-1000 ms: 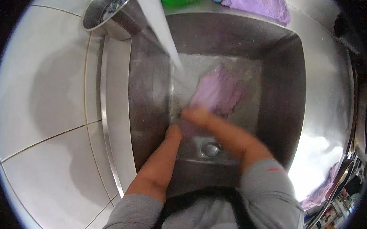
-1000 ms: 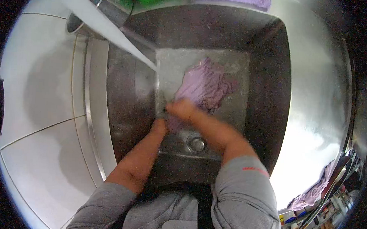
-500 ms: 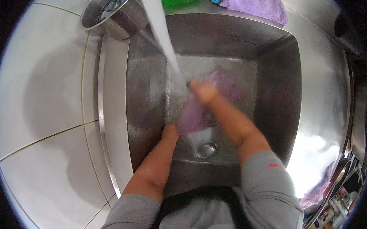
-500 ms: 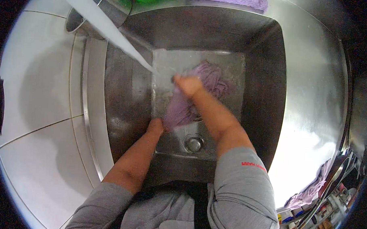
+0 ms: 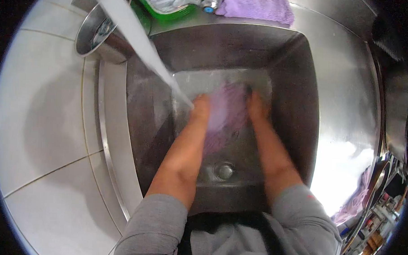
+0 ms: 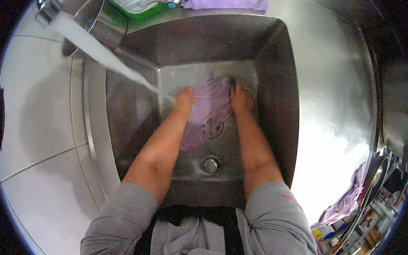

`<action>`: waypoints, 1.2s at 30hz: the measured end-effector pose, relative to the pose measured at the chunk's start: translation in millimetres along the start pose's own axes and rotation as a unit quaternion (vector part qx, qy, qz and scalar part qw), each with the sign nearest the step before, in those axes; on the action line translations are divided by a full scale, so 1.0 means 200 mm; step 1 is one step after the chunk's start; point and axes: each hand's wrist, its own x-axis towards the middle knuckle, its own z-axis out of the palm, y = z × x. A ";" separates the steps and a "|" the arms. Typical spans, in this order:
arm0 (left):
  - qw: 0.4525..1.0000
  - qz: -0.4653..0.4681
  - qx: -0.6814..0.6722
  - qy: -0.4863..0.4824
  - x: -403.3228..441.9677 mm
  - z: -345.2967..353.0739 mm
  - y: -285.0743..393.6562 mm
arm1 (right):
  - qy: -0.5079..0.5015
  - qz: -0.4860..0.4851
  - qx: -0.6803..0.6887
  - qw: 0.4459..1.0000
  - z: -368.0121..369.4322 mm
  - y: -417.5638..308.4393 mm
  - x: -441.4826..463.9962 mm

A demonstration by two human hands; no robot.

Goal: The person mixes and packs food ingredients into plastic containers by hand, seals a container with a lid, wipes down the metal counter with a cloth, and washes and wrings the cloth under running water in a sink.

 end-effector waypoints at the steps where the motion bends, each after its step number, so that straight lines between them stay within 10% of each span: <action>1: 0.998 -0.045 -0.033 -0.005 0.00 -0.03 -0.04 | 0.025 -0.023 0.002 0.999 -0.03 -0.01 0.14; 6: 0.985 -0.138 0.101 0.007 -0.36 -0.21 -0.17 | -0.102 0.048 0.265 0.958 -0.13 -0.45 0.09; 8: 0.979 -0.177 0.101 0.013 -0.50 -0.16 -0.32 | -0.054 -0.176 0.129 0.974 -0.02 -0.70 -0.31; 9: 0.967 -0.215 0.127 -0.037 -0.54 -0.04 -0.56 | -0.272 -0.219 0.067 0.935 -0.09 -0.83 -0.46; 10: 0.950 -0.255 0.154 -0.089 -0.59 0.01 -0.71 | -0.281 -0.221 0.071 0.931 0.01 -0.81 -0.50; 13: 0.932 -0.255 0.192 -0.171 -0.68 -0.25 -0.26 | -0.280 -0.449 -0.038 0.848 0.15 -0.68 -0.36; 15: 0.932 -0.262 0.204 -0.144 -0.68 -0.26 -0.22 | -0.141 -0.399 -0.056 0.905 0.07 -0.53 -0.02; 19: 0.946 -0.278 0.116 -0.120 -0.63 -0.24 -0.28 | -0.167 -0.177 -0.035 0.969 -0.12 -0.56 0.09; 27: 0.938 -0.296 0.125 -0.133 -0.67 -0.23 -0.30 | -0.215 -0.414 0.007 0.885 0.26 -0.57 -0.14; 30: 0.946 -0.283 0.110 -0.116 -0.64 -0.24 -0.27 | -0.113 -0.216 -0.053 0.968 0.01 -0.59 0.25; 33: 0.953 -0.285 0.079 -0.073 -0.64 -0.23 -0.28 | -0.127 -0.253 -0.020 0.959 0.06 -0.64 0.00; 36: 0.935 -0.327 0.104 -0.086 -0.61 -0.21 -0.30 | -0.348 -0.265 0.080 0.895 0.06 -0.82 -0.46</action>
